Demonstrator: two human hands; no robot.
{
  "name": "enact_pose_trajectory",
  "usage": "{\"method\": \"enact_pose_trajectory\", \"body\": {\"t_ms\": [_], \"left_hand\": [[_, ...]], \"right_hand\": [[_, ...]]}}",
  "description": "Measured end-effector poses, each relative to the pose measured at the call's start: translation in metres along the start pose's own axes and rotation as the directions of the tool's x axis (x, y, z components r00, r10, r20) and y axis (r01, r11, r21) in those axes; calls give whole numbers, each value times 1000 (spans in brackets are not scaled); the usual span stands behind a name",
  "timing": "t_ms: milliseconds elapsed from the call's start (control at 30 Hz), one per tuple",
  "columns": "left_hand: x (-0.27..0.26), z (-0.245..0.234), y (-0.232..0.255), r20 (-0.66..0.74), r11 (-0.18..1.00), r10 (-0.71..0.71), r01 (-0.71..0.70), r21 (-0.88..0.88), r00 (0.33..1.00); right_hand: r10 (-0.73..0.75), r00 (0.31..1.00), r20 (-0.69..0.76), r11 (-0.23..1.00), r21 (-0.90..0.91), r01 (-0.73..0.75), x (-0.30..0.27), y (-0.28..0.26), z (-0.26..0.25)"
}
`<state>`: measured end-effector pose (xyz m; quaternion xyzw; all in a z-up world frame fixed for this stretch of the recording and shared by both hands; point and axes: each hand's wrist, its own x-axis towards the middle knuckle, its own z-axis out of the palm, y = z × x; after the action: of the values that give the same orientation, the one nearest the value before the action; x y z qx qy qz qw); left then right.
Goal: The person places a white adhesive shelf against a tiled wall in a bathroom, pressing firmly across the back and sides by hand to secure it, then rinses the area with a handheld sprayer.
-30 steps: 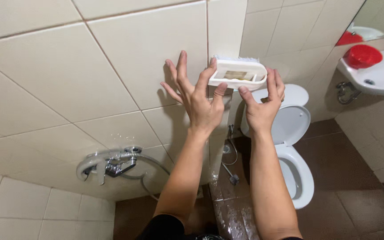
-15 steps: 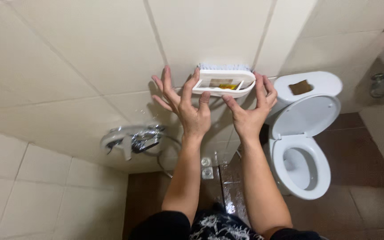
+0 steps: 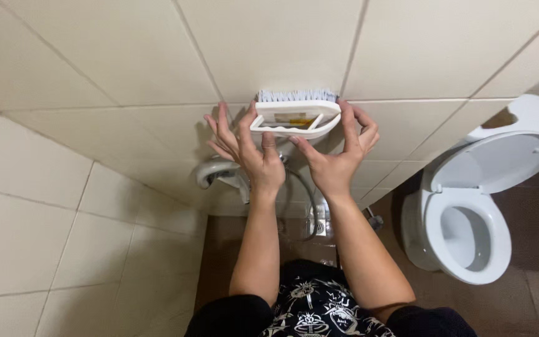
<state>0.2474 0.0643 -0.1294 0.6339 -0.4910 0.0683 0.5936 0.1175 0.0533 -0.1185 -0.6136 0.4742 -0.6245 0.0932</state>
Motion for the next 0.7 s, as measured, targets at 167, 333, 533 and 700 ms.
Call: {"method": "enact_pose_trajectory", "body": {"t_ms": [167, 333, 533, 700], "left_hand": [[6, -25, -36, 27, 993, -69, 66, 100, 997], [2, -39, -61, 85, 982, -100, 85, 167, 991], [-11, -43, -65, 63, 989, -102, 94, 116, 993], [-18, -31, -58, 85, 991, -88, 78, 111, 993]], "right_hand": [[-6, 1000, 29, 1000, -17, 6, -20, -17, 32], [-32, 996, 78, 997, -74, 38, -36, -17, 50], [0, 991, 137, 992, -122, 17, -41, -14, 51], [3, 995, 98, 998, -56, 2, -35, -13, 36]]}}
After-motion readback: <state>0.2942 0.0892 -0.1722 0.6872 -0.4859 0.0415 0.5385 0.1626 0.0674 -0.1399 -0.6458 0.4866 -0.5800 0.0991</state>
